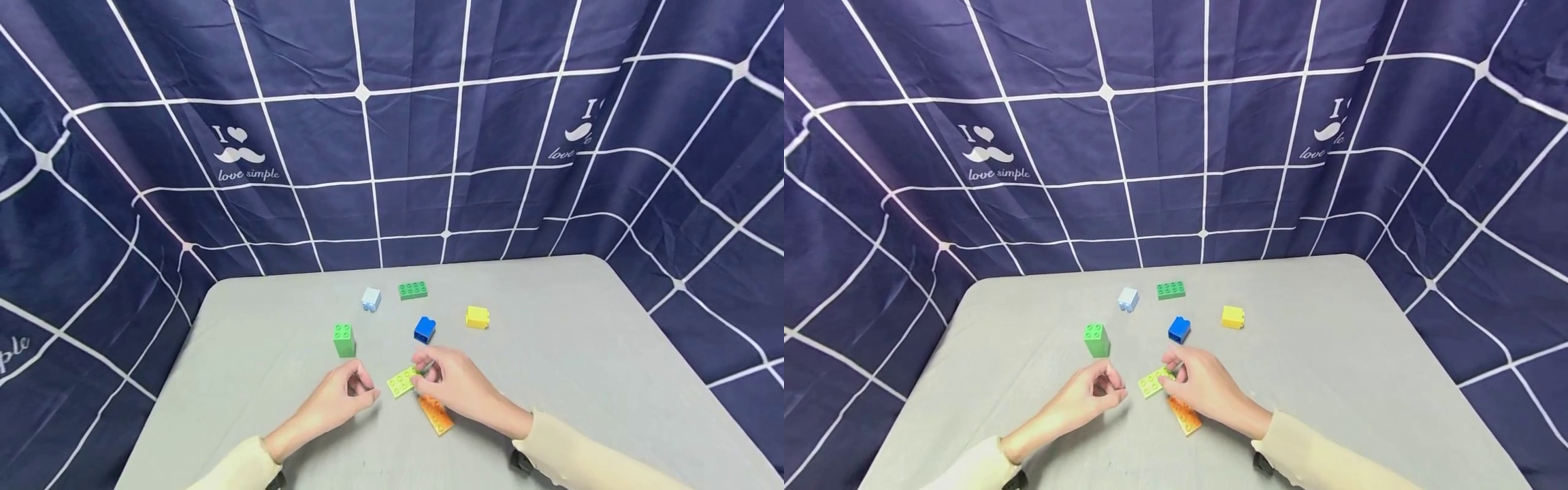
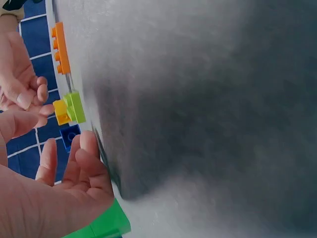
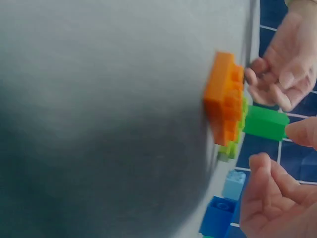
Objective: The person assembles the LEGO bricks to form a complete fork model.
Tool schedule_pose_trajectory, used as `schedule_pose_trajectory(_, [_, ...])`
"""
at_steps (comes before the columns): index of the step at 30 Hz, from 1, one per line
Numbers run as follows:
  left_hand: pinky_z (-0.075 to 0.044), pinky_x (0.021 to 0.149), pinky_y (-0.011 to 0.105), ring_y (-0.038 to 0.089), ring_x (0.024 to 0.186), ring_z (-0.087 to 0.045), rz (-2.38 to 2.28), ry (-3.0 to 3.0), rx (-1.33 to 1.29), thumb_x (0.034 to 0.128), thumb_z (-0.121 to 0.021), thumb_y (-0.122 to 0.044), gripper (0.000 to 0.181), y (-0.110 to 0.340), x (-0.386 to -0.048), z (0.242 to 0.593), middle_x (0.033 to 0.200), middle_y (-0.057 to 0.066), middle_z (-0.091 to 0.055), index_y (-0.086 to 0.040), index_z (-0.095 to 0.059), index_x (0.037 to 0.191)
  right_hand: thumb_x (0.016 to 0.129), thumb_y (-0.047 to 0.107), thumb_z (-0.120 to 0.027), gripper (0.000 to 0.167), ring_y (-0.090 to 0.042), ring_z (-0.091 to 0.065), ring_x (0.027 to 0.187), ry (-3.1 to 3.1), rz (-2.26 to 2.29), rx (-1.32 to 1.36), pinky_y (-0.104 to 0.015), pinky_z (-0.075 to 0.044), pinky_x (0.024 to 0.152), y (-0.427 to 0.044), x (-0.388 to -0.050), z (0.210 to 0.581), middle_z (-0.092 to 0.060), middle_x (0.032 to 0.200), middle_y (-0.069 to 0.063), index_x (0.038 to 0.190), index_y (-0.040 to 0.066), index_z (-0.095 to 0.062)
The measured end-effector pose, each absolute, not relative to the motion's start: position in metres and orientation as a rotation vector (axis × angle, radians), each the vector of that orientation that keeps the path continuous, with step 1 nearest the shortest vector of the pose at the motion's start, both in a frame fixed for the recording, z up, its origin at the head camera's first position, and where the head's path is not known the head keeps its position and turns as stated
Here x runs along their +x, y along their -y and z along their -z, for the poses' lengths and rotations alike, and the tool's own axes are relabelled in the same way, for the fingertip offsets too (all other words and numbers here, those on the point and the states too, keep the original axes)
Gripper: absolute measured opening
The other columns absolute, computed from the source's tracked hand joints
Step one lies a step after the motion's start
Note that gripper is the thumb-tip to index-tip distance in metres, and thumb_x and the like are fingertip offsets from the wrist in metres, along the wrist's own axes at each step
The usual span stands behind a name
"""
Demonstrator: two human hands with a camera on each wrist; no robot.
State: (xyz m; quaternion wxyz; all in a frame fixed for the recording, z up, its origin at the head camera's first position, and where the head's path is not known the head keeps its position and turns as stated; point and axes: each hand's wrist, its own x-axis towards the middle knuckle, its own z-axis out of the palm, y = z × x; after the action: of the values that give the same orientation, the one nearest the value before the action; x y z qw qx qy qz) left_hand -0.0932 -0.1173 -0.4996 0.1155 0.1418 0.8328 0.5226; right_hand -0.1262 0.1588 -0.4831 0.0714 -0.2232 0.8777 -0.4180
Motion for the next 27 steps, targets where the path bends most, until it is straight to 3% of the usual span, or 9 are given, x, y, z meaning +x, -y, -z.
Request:
schedule_pose_trajectory(8, [-0.05,0.078,0.029,0.023,0.096,-0.063,-1.546,-2.497,0.352,0.0927,-0.084,-0.02,0.036,0.104,-0.092,0.503,0.113,0.009,-0.068,-0.004,-0.067,0.12,0.09,0.025,-0.089,0.033,-0.012,-0.06,0.083,-2.744,1.214,-0.556,-0.028,-0.048,0.072,-0.173,-0.11,0.487,-0.069,0.102,0.006,0.118,0.015,-0.074])
schedule_pose_trajectory(15, [-0.05,0.079,0.029,0.022,0.095,-0.06,-1.547,-2.518,0.346,0.0917,-0.089,-0.024,0.044,0.09,-0.095,0.506,0.112,0.008,-0.067,-0.002,-0.067,0.123,0.089,0.028,-0.09,0.035,-0.013,-0.06,0.082,-2.668,1.212,-0.452,-0.027,-0.048,0.072,-0.186,-0.098,0.492,-0.066,0.098,0.006,0.115,0.013,-0.072])
schedule_pose_trajectory(27, [-0.049,0.077,0.028,0.02,0.09,-0.058,-1.517,-2.561,0.407,0.0855,-0.093,-0.013,0.044,0.077,-0.097,0.509,0.103,0.005,-0.064,0.0,-0.069,0.119,0.083,0.038,-0.095,0.047,-0.005,-0.054,0.074,-2.587,1.176,-0.476,-0.027,-0.046,0.067,-0.2,-0.079,0.499,-0.062,0.094,0.005,0.114,0.012,-0.07])
